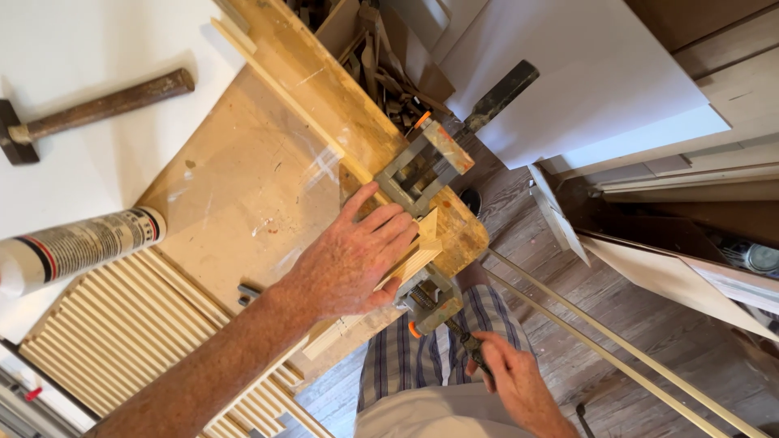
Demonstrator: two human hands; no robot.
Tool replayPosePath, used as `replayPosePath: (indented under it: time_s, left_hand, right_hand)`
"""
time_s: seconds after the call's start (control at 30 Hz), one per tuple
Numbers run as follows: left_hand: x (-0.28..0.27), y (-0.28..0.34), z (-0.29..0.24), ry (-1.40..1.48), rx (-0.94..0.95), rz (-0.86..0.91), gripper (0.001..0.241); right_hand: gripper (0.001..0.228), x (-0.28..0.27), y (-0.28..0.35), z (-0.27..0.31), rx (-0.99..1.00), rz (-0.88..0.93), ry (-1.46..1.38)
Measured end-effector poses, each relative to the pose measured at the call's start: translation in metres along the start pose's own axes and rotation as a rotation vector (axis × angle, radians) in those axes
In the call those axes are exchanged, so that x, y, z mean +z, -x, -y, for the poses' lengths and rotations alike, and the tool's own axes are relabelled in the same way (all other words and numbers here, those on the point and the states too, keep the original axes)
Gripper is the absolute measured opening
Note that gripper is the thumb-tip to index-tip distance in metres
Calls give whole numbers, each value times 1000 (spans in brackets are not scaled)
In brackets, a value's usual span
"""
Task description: Assembling wooden frames by gluing and clamping wooden strips at a workbench
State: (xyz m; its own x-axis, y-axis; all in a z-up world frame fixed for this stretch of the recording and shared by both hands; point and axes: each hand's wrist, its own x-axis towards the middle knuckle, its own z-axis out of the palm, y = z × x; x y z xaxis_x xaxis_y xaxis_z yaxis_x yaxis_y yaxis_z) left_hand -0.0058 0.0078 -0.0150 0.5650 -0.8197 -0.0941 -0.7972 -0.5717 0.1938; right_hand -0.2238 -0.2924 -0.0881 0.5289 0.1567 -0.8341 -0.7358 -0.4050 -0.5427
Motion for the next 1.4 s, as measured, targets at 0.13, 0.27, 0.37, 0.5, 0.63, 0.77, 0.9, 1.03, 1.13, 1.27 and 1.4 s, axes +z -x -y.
replayPosePath:
  time_s: [0.13, 0.27, 0.37, 0.5, 0.63, 0.77, 0.9, 1.03, 1.13, 1.27, 1.4]
  left_hand:
    - [-10, -3, -1, 129, -41, -108, 68]
    - [-4, 0, 1, 148, -55, -153, 88]
    - [-1, 2, 3, 146, -52, -199, 88]
    - [13, 5, -3, 122, -99, -149, 104]
    - [14, 2, -3, 95, -114, -151, 111]
    - [18, 3, -4, 85, -106, -142, 119]
    - [6, 2, -2, 77, -75, -174, 102]
    - [-2, 0, 1, 119, -43, -179, 78]
    - [-6, -2, 2, 151, -45, -142, 54]
    - [-9, -1, 2, 151, -31, -121, 53]
    - [-8, -1, 2, 121, -26, -71, 58]
  right_hand:
    - [56, -30, -11, 18, -41, -35, 121]
    - [25, -68, -46, 100, -591, -189, 376]
    - [30, -80, -76, 156, -1008, -111, 772]
    - [67, -82, -99, 212, -1204, 15, 1392]
    - [82, -101, -122, 207, -1333, 63, 1661]
    - [60, -112, -121, 224, -1363, 227, 1574]
    - [28, -116, -104, 240, -1249, 79, 1199]
    - [13, -104, -119, 203, -1199, 92, 920]
    - [15, -90, -118, 196, -1167, 18, 689]
    - [30, -88, -135, 168, -1247, -171, 754]
    - [22, -83, -132, 177, -1278, -129, 781]
